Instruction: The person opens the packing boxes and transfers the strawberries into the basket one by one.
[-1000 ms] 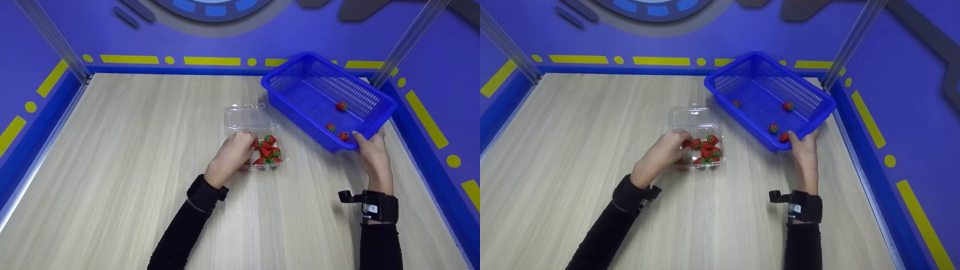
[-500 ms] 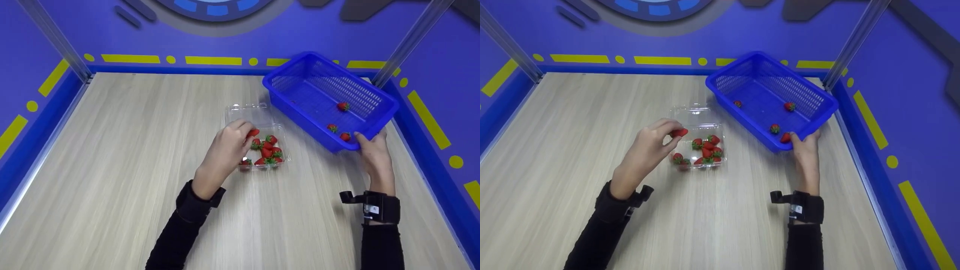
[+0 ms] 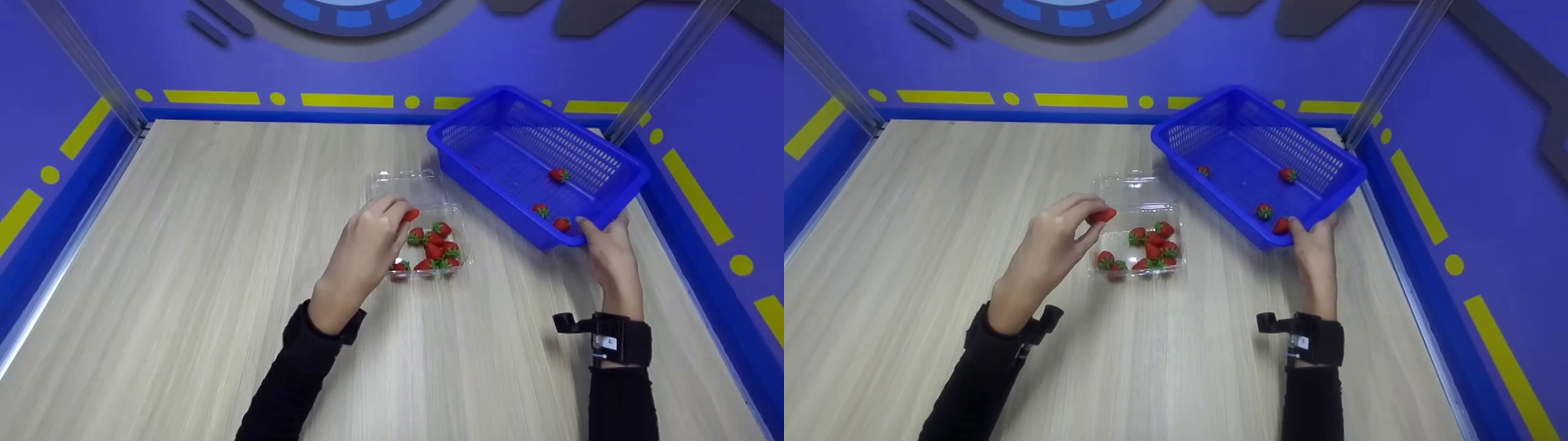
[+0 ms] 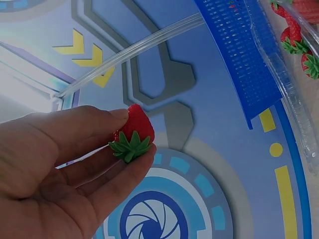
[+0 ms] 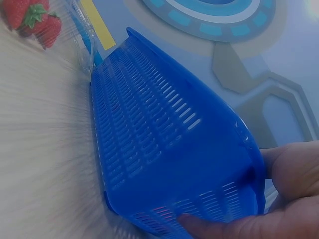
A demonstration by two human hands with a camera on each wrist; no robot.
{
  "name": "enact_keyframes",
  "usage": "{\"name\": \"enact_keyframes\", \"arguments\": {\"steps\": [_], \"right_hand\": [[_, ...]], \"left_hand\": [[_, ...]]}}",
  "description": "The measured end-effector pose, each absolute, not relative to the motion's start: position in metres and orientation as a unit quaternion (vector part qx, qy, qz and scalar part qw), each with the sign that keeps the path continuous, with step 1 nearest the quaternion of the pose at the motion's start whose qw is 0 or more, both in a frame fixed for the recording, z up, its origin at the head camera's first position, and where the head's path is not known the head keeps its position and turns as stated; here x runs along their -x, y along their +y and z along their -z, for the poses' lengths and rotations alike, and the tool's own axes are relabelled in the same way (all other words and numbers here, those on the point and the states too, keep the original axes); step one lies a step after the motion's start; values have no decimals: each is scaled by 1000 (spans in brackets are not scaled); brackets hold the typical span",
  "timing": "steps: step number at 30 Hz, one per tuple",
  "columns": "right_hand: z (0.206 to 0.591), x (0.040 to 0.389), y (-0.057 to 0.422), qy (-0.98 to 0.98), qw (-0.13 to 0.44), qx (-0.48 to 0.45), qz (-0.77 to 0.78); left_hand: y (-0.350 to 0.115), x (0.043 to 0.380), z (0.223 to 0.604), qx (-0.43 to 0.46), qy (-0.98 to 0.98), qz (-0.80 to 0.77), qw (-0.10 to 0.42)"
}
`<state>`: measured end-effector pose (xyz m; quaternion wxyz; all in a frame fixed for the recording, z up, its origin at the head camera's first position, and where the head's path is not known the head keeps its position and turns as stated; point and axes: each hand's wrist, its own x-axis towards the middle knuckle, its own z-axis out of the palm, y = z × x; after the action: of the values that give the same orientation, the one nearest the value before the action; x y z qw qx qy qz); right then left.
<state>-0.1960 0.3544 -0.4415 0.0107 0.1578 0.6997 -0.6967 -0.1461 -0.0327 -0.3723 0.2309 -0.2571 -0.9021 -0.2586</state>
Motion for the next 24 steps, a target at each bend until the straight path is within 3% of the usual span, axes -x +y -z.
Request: {"name": "enact_keyframes", "arguments": {"steps": [15,24], "right_hand": [[439,196,354,718,13,-168,676],[440,195,353,712,7,-156,684]], "left_hand": [[-29,149,372,278,-897,255,231],[-5,174,356,346,-888,232,193]]}}
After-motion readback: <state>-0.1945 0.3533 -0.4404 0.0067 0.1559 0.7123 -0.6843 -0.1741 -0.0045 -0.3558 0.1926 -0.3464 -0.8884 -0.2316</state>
